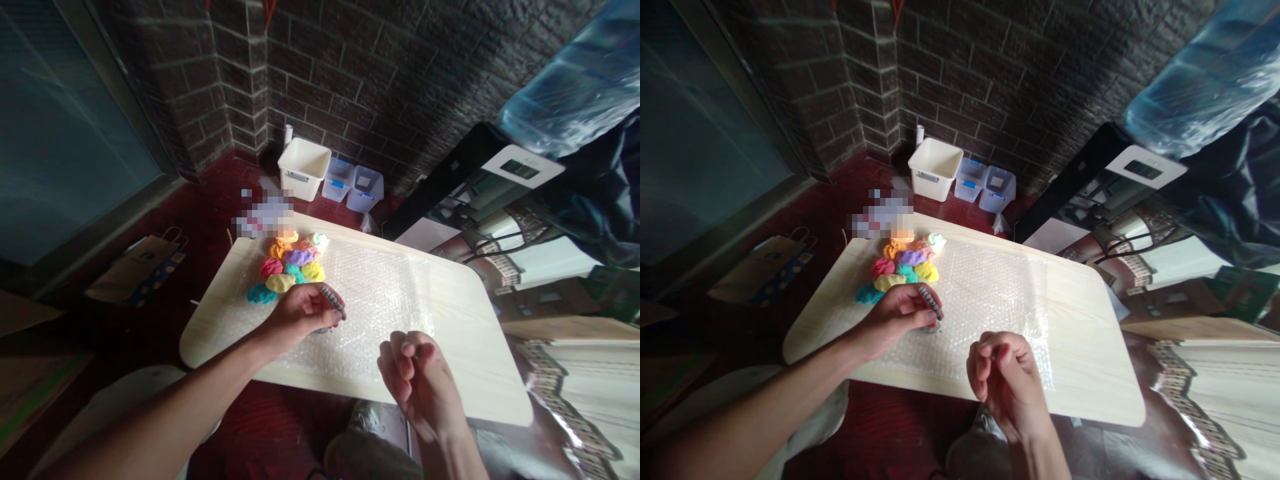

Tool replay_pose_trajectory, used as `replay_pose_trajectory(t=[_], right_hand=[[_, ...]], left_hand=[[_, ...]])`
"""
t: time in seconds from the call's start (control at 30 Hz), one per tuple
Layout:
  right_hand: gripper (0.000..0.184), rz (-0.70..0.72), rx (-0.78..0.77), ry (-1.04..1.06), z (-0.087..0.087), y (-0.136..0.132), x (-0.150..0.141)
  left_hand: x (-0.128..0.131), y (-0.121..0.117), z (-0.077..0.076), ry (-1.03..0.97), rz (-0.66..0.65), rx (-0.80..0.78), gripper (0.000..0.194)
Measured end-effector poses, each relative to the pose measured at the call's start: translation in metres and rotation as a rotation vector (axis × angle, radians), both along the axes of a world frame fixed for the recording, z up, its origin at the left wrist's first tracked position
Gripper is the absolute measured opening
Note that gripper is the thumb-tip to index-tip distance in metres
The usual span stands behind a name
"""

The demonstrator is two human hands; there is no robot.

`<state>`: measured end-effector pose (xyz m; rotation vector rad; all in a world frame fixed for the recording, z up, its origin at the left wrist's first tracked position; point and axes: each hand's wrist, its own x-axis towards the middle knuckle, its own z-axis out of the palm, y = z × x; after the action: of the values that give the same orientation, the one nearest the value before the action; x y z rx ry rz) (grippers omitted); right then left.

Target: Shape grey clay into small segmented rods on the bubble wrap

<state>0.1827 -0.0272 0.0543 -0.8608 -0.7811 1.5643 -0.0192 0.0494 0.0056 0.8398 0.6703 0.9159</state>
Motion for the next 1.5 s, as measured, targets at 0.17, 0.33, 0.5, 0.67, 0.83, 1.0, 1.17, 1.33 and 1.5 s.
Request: replay_pose_trajectory(t=[0.17, 0.33, 0.5, 0.67, 0.83, 1.0, 1.17, 1.33, 1.5], right_hand=[[0.027, -0.009, 0.049, 0.118, -0.001, 0.001, -0.004], [0.027, -0.003, 0.039, 0.124, -0.001, 0.005, -0.001], [0.013, -0.106, 0.034, -0.239, -0.007, 0.008, 0.004], [0.017, -0.172, 0.025, -0.428, -0.014, 0.009, -0.003], [0.007, -0.194, 0.101, -0.510, -0.013, 0.009, -0.010], [0.005, -0.172, 0.222, -0.584, -0.011, 0.009, -0.013], [0.005, -0.130, 0.233, -0.643, -0.010, 0.008, -0.014], [0.008, -0.127, 0.240, -0.680, -0.010, 0.007, -0.014], [0.008, -0.118, 0.253, -0.670, -0.009, 0.007, -0.015]], left_hand=[[0.000, 0.000, -0.003, -0.006, 0.011, 0.018, 0.016], [0.000, -0.001, -0.004, -0.013, 0.006, 0.001, 0.018], [0.002, -0.002, 0.002, -0.043, -0.022, 0.000, 0.020], [0.004, -0.005, 0.006, -0.068, -0.067, -0.004, 0.023], [0.005, -0.009, 0.009, -0.115, -0.093, -0.037, 0.023], [0.006, -0.011, 0.008, -0.136, -0.127, -0.020, 0.019], [0.007, -0.011, 0.004, -0.141, -0.108, -0.011, 0.019], [0.007, -0.011, 0.007, -0.124, -0.076, -0.025, 0.020], [0.008, -0.011, 0.008, -0.120, -0.064, -0.035, 0.023]])
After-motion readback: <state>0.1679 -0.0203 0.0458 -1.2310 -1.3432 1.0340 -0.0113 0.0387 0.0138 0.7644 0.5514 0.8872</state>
